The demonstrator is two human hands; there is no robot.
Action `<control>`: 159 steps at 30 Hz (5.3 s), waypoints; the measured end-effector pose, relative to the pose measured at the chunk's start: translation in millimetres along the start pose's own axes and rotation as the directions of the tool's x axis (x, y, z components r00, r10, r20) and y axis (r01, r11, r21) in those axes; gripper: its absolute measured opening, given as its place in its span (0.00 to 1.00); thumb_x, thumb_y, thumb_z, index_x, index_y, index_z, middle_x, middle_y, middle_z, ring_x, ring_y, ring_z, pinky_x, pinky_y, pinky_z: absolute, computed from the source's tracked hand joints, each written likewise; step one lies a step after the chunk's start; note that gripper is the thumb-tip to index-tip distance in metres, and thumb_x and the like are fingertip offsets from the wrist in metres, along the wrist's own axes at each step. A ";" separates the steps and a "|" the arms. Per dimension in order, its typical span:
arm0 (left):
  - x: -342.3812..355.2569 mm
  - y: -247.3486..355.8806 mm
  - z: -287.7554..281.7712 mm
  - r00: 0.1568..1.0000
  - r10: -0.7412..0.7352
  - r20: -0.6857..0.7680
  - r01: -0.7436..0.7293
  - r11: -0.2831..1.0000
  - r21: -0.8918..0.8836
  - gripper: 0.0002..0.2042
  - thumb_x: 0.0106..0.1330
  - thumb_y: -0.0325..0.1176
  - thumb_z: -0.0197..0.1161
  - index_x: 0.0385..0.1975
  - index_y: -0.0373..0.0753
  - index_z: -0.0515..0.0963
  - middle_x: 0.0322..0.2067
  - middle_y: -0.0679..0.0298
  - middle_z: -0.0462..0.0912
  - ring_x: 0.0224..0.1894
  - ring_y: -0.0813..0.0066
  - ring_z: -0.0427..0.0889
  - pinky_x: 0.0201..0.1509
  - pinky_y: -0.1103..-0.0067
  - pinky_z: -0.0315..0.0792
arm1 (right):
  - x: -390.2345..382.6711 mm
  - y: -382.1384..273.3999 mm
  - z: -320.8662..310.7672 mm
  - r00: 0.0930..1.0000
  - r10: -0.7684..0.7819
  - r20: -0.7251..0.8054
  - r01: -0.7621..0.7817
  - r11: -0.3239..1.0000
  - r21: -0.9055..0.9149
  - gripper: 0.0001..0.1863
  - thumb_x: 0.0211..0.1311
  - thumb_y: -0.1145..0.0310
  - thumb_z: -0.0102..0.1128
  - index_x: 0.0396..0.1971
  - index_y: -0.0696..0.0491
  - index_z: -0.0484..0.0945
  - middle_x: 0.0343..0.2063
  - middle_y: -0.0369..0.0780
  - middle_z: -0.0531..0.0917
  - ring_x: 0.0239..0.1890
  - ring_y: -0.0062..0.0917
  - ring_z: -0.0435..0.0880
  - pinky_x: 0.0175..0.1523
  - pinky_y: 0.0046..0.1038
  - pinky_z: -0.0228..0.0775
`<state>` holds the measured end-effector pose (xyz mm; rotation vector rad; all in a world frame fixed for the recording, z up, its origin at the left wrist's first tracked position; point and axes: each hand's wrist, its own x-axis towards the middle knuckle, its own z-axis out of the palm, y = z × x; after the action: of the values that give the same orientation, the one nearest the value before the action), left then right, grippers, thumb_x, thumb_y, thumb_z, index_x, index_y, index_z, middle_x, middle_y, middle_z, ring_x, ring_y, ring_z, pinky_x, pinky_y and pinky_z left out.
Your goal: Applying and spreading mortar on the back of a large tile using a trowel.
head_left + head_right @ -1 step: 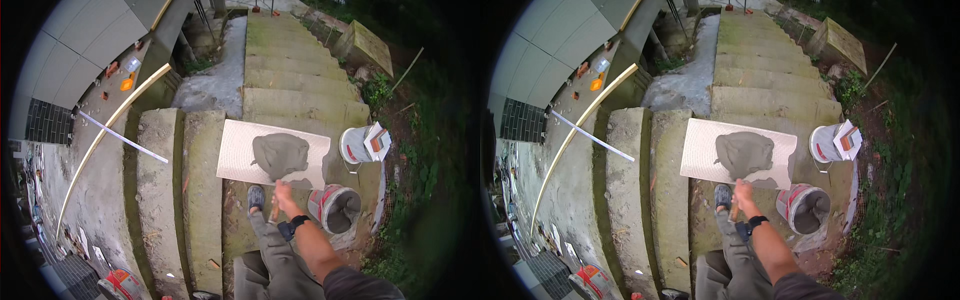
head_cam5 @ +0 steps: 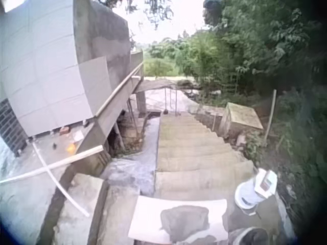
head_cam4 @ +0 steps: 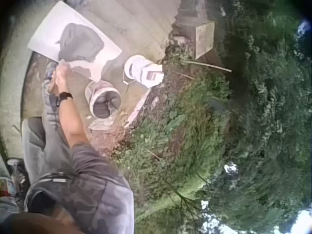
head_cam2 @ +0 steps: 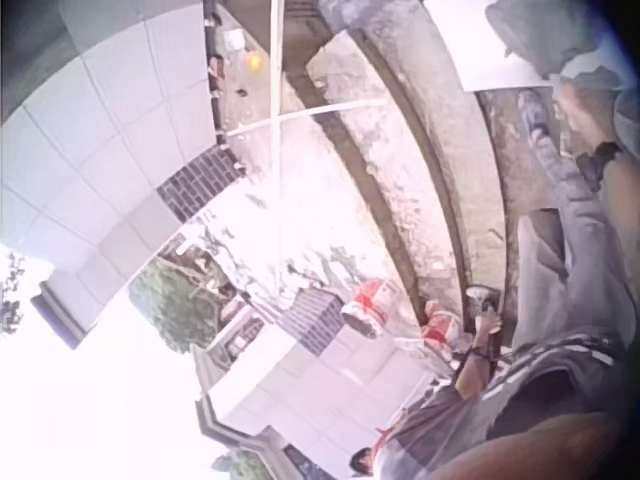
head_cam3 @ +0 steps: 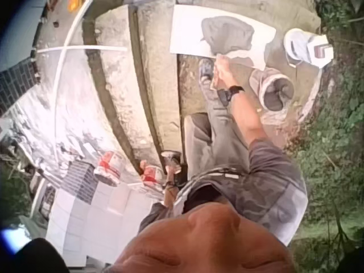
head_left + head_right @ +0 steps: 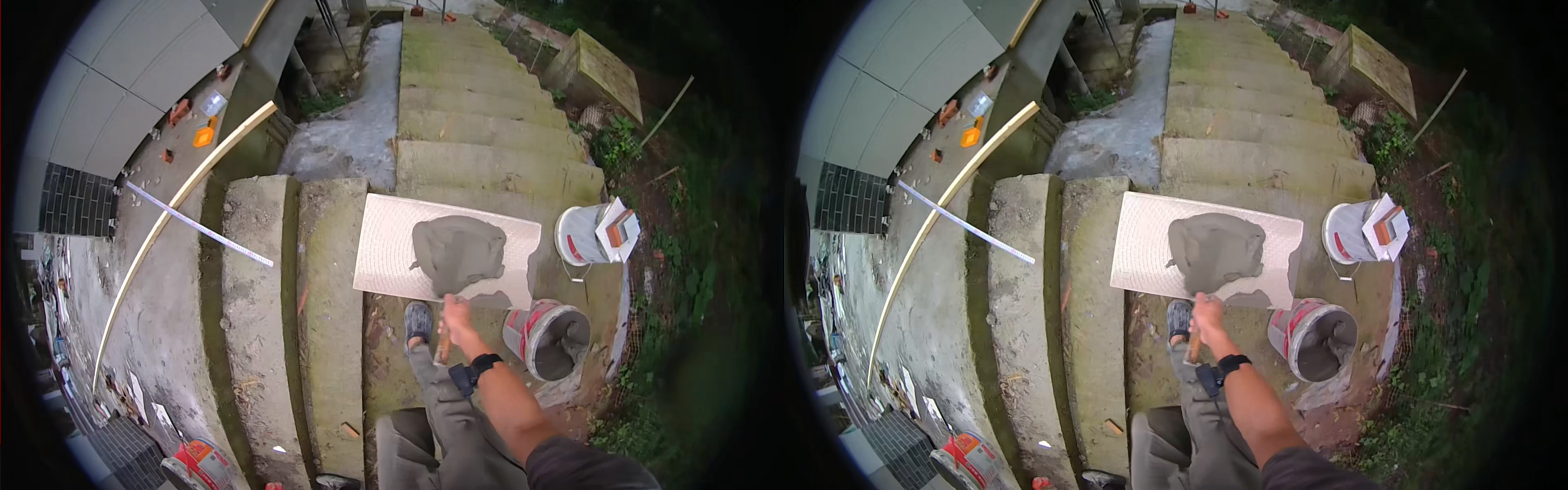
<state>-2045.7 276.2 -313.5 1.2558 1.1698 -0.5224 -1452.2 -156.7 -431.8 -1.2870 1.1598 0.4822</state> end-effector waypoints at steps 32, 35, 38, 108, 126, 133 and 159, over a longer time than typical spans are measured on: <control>107.4 326.1 -15.3 0.987 -0.122 0.105 0.055 0.871 0.488 0.13 0.70 0.42 0.58 0.44 0.40 0.80 0.30 0.60 0.85 0.27 0.64 0.86 0.23 0.66 0.77 | 40.6 -100.4 -104.6 0.927 -0.372 -0.042 -0.003 0.105 -0.994 0.13 0.67 0.66 0.48 0.42 0.57 0.79 0.34 0.52 0.86 0.41 0.47 0.87 0.46 0.44 0.80; 118.7 320.8 11.1 0.981 -0.134 0.140 0.046 0.863 0.504 0.13 0.70 0.42 0.58 0.43 0.40 0.80 0.30 0.60 0.85 0.27 0.65 0.86 0.23 0.66 0.77 | 36.4 -63.1 -132.1 0.919 -0.377 -0.118 -0.018 0.259 -0.966 0.13 0.66 0.67 0.49 0.42 0.58 0.78 0.34 0.51 0.87 0.39 0.44 0.88 0.44 0.43 0.81; 130.0 329.7 20.2 0.984 -0.117 0.138 0.026 0.846 0.532 0.13 0.70 0.42 0.58 0.43 0.40 0.80 0.30 0.60 0.85 0.27 0.65 0.86 0.23 0.66 0.77 | 17.9 -45.1 -106.9 0.944 -0.326 -0.050 0.046 0.281 -0.959 0.12 0.65 0.67 0.50 0.41 0.59 0.76 0.32 0.51 0.87 0.35 0.43 0.88 0.40 0.44 0.81; 74.8 315.9 16.1 0.993 -0.082 -0.085 0.118 0.745 0.657 0.13 0.68 0.39 0.60 0.40 0.35 0.81 0.28 0.58 0.84 0.26 0.66 0.86 0.25 0.67 0.79 | -6.1 35.1 84.5 0.937 -0.342 -0.076 0.162 0.615 -0.772 0.16 0.63 0.61 0.56 0.41 0.58 0.73 0.27 0.55 0.82 0.28 0.52 0.83 0.36 0.49 0.76; 69.7 272.8 16.1 0.990 -0.082 -0.117 0.136 0.789 0.599 0.13 0.67 0.38 0.60 0.39 0.33 0.81 0.27 0.58 0.84 0.26 0.66 0.86 0.26 0.67 0.79 | 41.6 -39.9 117.1 0.995 -0.046 0.090 0.070 0.959 -0.276 0.12 0.67 0.65 0.55 0.35 0.60 0.72 0.16 0.41 0.75 0.12 0.30 0.75 0.17 0.35 0.68; 57.0 262.9 7.6 0.986 -0.080 -0.147 0.152 0.793 0.590 0.13 0.67 0.38 0.60 0.38 0.33 0.81 0.27 0.58 0.84 0.26 0.66 0.86 0.26 0.67 0.79 | 25.9 -65.5 104.1 0.936 -0.348 0.056 0.161 0.279 -0.947 0.17 0.59 0.63 0.58 0.42 0.62 0.76 0.30 0.60 0.83 0.35 0.53 0.84 0.44 0.51 0.76; 48.7 274.0 10.7 0.989 -0.053 -0.136 0.133 0.709 0.693 0.13 0.66 0.37 0.60 0.37 0.31 0.81 0.26 0.57 0.84 0.25 0.66 0.86 0.27 0.68 0.80 | 17.3 59.7 62.0 0.932 0.006 -0.362 -0.066 0.986 -0.151 0.14 0.65 0.61 0.57 0.39 0.57 0.72 0.18 0.42 0.79 0.19 0.33 0.83 0.24 0.35 0.74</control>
<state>-1792.7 361.4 -234.4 1.9013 1.1632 -1.0598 -1470.2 -88.7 -484.2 -1.5407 1.4768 0.3800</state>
